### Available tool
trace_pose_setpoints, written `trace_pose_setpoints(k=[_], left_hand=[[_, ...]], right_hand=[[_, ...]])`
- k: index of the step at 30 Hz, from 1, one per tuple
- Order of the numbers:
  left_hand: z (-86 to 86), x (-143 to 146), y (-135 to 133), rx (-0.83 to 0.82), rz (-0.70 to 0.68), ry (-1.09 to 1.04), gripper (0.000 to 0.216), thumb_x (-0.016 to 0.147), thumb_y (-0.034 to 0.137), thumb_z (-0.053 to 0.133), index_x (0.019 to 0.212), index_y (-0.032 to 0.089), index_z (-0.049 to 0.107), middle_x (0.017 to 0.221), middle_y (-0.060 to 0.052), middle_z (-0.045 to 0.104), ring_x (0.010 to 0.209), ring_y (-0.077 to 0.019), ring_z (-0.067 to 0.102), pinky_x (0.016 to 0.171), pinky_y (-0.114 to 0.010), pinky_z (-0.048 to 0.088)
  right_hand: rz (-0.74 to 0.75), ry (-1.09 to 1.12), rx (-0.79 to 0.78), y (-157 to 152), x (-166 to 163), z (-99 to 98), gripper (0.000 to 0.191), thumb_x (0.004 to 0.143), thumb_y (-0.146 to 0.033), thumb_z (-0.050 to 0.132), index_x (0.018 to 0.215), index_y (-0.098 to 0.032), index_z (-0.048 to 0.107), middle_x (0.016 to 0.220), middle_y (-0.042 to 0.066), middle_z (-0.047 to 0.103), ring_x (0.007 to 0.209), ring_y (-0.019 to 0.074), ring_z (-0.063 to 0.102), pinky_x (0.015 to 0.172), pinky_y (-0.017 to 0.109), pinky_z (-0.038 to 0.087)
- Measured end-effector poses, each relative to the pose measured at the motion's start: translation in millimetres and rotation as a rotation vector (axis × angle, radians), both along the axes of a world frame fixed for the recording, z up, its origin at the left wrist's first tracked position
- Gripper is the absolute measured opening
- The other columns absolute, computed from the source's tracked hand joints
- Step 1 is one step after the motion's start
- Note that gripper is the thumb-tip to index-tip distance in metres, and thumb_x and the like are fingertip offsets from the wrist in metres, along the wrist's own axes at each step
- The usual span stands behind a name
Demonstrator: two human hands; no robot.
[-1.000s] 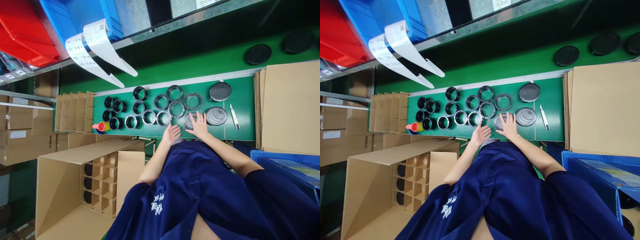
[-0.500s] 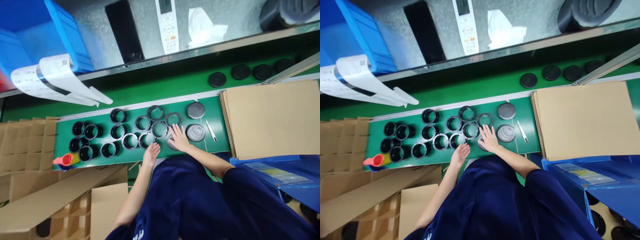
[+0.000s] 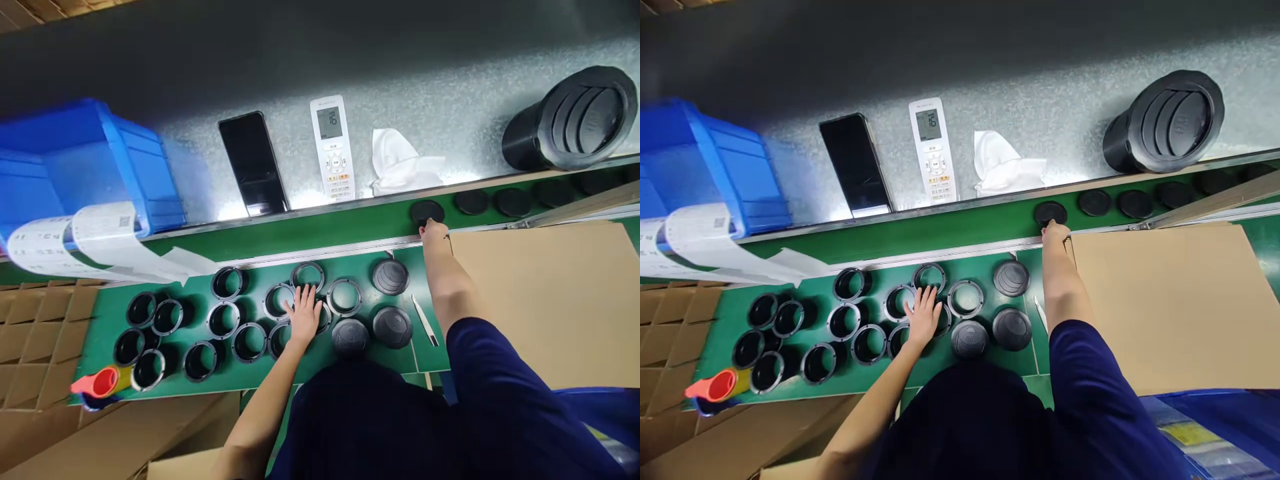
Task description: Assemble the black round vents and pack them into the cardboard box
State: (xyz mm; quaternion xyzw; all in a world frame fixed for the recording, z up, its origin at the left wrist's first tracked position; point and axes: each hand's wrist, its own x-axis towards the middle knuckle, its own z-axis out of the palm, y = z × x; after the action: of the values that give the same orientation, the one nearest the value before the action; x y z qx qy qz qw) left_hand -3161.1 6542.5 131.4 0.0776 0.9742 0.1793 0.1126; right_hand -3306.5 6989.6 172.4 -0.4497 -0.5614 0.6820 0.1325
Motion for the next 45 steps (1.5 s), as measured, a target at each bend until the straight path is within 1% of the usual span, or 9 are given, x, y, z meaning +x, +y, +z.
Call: trace_pose_setpoints(k=[4, 8, 12, 15, 19, 24, 27, 36, 45], left_hand=[[4.3, -5.1, 1.1, 0.122, 0.056, 0.111, 0.053, 0.106, 0.043, 0.046, 0.152, 0.018, 0.055, 0.161, -0.021, 0.051, 0.161, -0.0397, 0.029, 0.127, -0.076, 0.008], [34.7, -2.3, 36.2, 0.661, 0.145, -0.029, 0.062, 0.094, 0.052, 0.068, 0.149, 0.025, 0.056, 0.158, -0.017, 0.053, 0.155, -0.0351, 0.04, 0.129, -0.06, 0.03], [68.1, -3.4, 75.0, 1.366, 0.351, -0.389, 0.101, 0.077, 0.059, 0.084, 0.162, 0.041, 0.033, 0.173, -0.01, 0.033, 0.151, -0.0356, 0.047, 0.118, -0.056, 0.046], [90.2, 3.5, 76.6, 1.619, 0.478, -0.603, 0.096, 0.079, 0.069, 0.075, 0.16, 0.03, 0.041, 0.164, -0.016, 0.048, 0.139, -0.0406, 0.057, 0.108, -0.06, 0.053], [119.5, 30.6, 54.9, 1.763, 0.623, -0.727, 0.078, 0.094, 0.073, 0.047, 0.146, 0.016, 0.058, 0.147, -0.02, 0.063, 0.137, -0.042, 0.059, 0.108, -0.064, 0.052], [138.3, 70.1, 39.6, 1.774, 0.731, -0.808, 0.074, 0.099, 0.075, 0.033, 0.143, 0.022, 0.06, 0.146, -0.016, 0.065, 0.143, -0.0403, 0.054, 0.111, -0.067, 0.048], [139.7, 90.6, 40.8, 1.788, 0.715, -0.84, 0.075, 0.099, 0.077, 0.033, 0.147, 0.025, 0.057, 0.149, -0.015, 0.063, 0.143, -0.0418, 0.053, 0.11, -0.071, 0.047], [133.7, 124.1, 46.4, 1.815, 0.69, -0.842, 0.069, 0.102, 0.07, 0.035, 0.134, 0.018, 0.066, 0.132, -0.02, 0.071, 0.127, -0.0395, 0.065, 0.101, -0.064, 0.055], [126.9, 129.8, 46.8, 1.729, 0.566, -0.98, 0.084, 0.099, 0.079, 0.03, 0.139, 0.014, 0.063, 0.128, -0.024, 0.071, 0.112, -0.0413, 0.072, 0.09, -0.064, 0.06]], right_hand=[[-0.094, -0.111, -0.274, -5.2, -2.3, -3.6, 0.031, 0.11, -0.019, 0.052, 0.08, -0.014, 0.054, 0.061, -0.009, 0.046, 0.046, 0.0013, 0.038, 0.043, 0.011, 0.035], [0.006, -0.032, -0.551, -68.0, 33.2, 5.3, 0.037, 0.109, -0.019, 0.053, 0.072, -0.017, 0.052, 0.055, -0.005, 0.055, 0.044, 0.0016, 0.044, 0.042, 0.009, 0.038], [0.331, 0.157, -0.854, -177.8, 123.1, 25.5, 0.035, 0.084, -0.031, 0.089, 0.072, -0.017, 0.059, 0.059, -0.003, 0.066, 0.046, 0.0057, 0.057, 0.041, 0.012, 0.045], [0.729, 0.208, -0.922, -232.4, 190.2, 45.5, 0.051, 0.073, -0.062, 0.091, 0.075, -0.016, 0.068, 0.065, 0.002, 0.071, 0.045, 0.008, 0.059, 0.042, 0.017, 0.049], [1.188, 0.255, -0.55, -231.6, 229.7, 71.9, 0.064, 0.087, -0.079, 0.067, 0.08, -0.016, 0.076, 0.066, 0.007, 0.07, 0.048, 0.0136, 0.06, 0.042, 0.025, 0.048], [0.929, 0.612, 0.475, -201.9, 221.9, 85.3, 0.052, 0.103, -0.065, 0.051, 0.118, -0.027, 0.083, 0.119, 0.013, 0.066, 0.112, 0.0276, 0.063, 0.102, 0.049, 0.055], [1.016, 0.648, 0.721, -206.4, 220.4, 74.2, 0.052, 0.107, -0.06, 0.042, 0.125, -0.031, 0.081, 0.132, 0.013, 0.058, 0.13, 0.0314, 0.05, 0.118, 0.056, 0.042], [1.166, 0.591, 0.722, -212.8, 249.2, 48.5, 0.067, 0.108, -0.065, 0.028, 0.117, -0.029, 0.084, 0.137, 0.012, 0.058, 0.136, 0.0333, 0.044, 0.122, 0.058, 0.034], [0.957, 0.474, 0.441, -201.4, 269.6, 57.3, 0.074, 0.107, -0.071, 0.024, 0.116, -0.026, 0.082, 0.136, 0.01, 0.061, 0.137, 0.0288, 0.053, 0.124, 0.05, 0.039]])
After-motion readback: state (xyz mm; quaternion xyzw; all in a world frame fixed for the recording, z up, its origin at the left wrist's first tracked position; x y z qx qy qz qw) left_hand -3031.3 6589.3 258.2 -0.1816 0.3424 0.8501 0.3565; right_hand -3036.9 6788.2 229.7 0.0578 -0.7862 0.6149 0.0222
